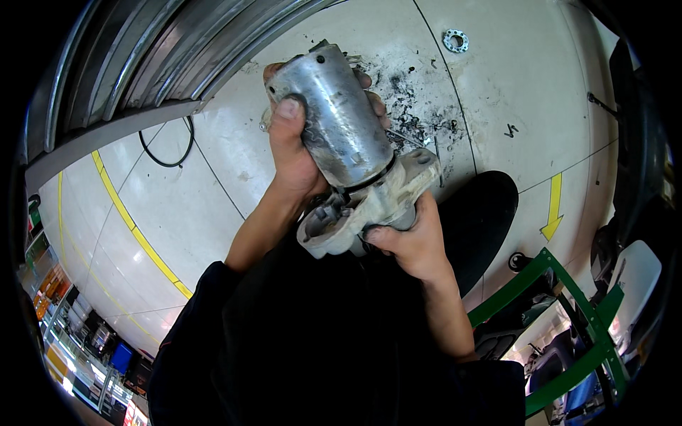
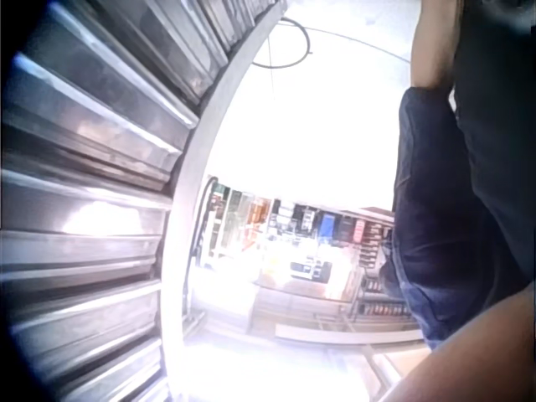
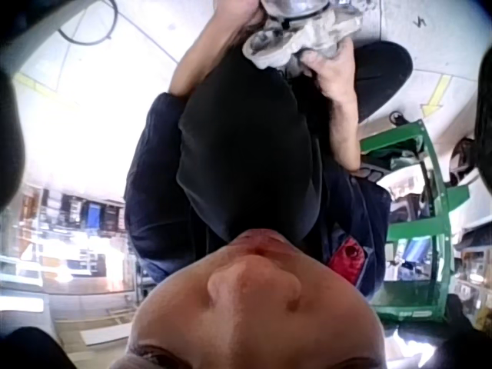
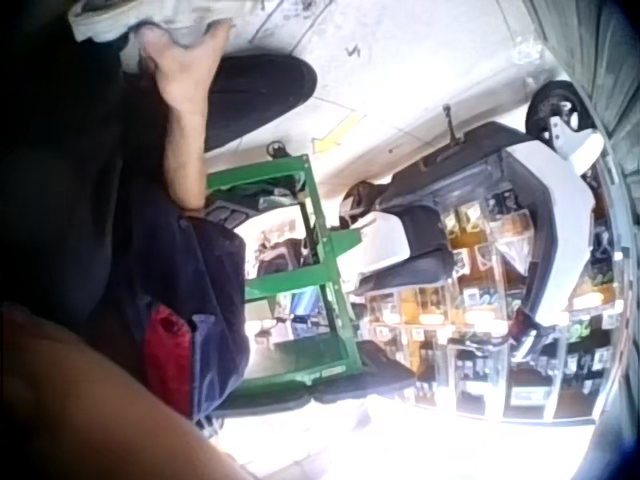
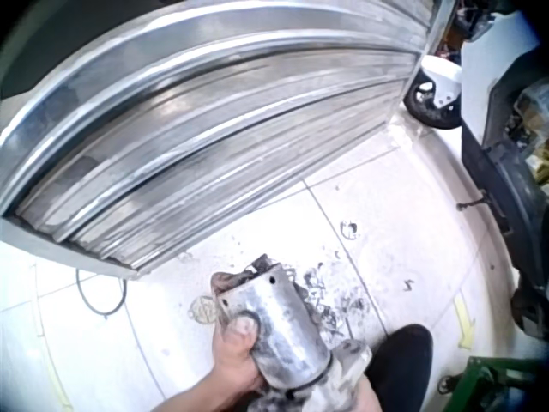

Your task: The person sits on the floor and assembles a mechanical component, likely a starter motor. They insert a cylindrical part, add washers and gears, and fit a larger housing piece onto the assembly.

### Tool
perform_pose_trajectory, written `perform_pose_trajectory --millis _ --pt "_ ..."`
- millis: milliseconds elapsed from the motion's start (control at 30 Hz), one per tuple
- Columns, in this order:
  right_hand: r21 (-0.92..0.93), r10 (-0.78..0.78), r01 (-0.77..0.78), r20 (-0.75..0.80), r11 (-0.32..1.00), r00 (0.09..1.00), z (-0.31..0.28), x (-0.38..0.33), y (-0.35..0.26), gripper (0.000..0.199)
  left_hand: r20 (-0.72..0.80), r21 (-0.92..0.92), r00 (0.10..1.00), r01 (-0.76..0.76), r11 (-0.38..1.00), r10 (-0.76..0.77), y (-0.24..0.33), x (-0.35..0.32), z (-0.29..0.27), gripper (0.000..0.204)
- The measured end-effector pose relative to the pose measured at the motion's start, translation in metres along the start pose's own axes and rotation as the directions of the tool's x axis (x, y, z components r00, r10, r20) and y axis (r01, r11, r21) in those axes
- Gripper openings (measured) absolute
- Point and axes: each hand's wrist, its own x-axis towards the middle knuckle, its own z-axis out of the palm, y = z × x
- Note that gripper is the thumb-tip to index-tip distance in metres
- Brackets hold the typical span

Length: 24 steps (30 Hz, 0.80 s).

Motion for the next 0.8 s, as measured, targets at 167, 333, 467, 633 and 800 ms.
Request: perform_pose_trajectory --millis 167,333,467,633,800 --pt "-0.119 -0.073 0.06 -0.106 0.991 0.992 -0.004 0.005 0.007 0.089 0.02 -0.069 0.989 -0.146 0.987 0.148 -0.005 0.001 0.001 0.054" --pt "-0.125 -0.056 0.041 -0.126 0.991 0.99 0.0 0.003 0.005 0.091 -0.007 0.023 0.992 -0.124 0.992 0.124 -0.012 0.0 -0.004 0.066" --pt "-0.235 -0.147 0.116 -0.122 0.965 0.982 -0.001 0.006 0.006 0.088 -0.03 0.019 0.997 -0.071 0.997 0.071 -0.006 -0.004 -0.002 0.067" --pt "0.288 0.109 -0.133 0.096 0.948 0.989 -0.018 0.002 0.019 0.087 0.15 -0.037 0.982 -0.111 0.993 0.116 -0.012 -0.003 -0.01 0.072" --pt "0.135 0.005 -0.012 0.049 0.991 0.999 -0.012 0.003 0.011 0.088 0.138 -0.101 0.985 -0.093 0.991 0.106 -0.012 -0.003 -0.007 0.075"
